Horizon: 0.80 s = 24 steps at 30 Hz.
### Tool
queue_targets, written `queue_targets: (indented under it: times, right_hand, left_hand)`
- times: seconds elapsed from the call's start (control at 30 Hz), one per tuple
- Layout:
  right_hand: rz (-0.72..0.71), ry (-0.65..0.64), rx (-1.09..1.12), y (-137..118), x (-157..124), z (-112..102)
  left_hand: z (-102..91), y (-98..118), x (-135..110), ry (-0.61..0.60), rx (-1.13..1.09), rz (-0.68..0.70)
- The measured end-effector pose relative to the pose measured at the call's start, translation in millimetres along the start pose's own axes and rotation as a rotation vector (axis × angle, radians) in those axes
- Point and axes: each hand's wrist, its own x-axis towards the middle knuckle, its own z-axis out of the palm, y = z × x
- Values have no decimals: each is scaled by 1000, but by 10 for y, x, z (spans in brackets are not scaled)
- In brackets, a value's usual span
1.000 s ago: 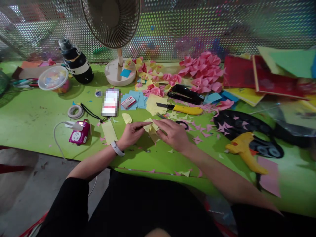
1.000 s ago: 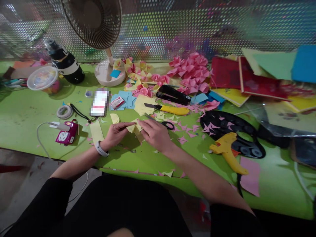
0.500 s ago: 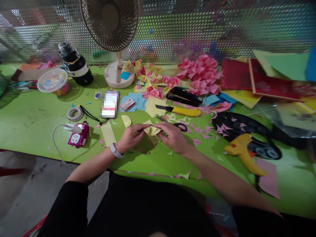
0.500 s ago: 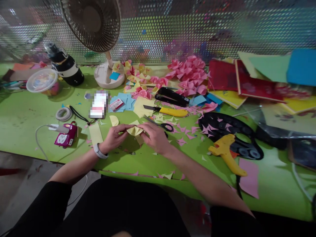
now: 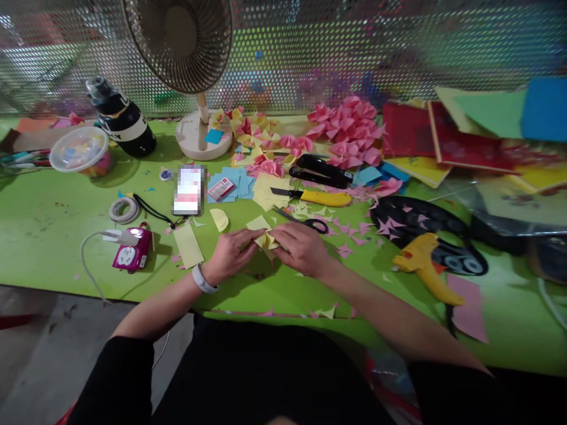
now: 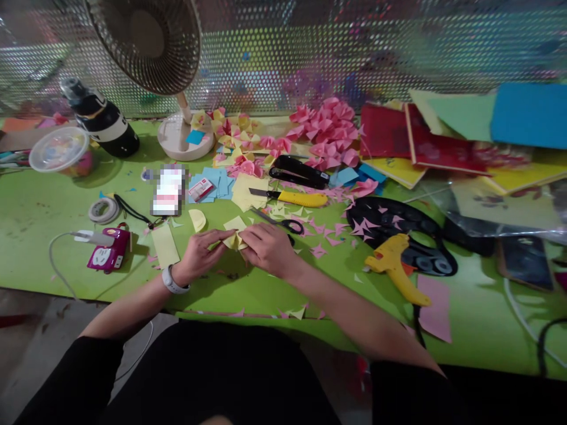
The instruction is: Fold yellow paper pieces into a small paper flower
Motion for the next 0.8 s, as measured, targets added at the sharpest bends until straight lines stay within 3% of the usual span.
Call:
queue_targets:
  times: [0.13,0.43,0.67,0.8]
  right_hand:
    - [-13,-21,-77,-32,-1,-2]
    - [198,-39,52,-144,-50,125]
    - [234,-66,-84,-193,-69,131]
    - [283,-113,44,-204,-69,111]
  left_hand:
    - [32,-4,-44,-16,48,-31]
    - [112,-4,-107,-4,490,101]
    - [187,63,-171,-37,487,140]
    - [190,100,-174,4,509,177]
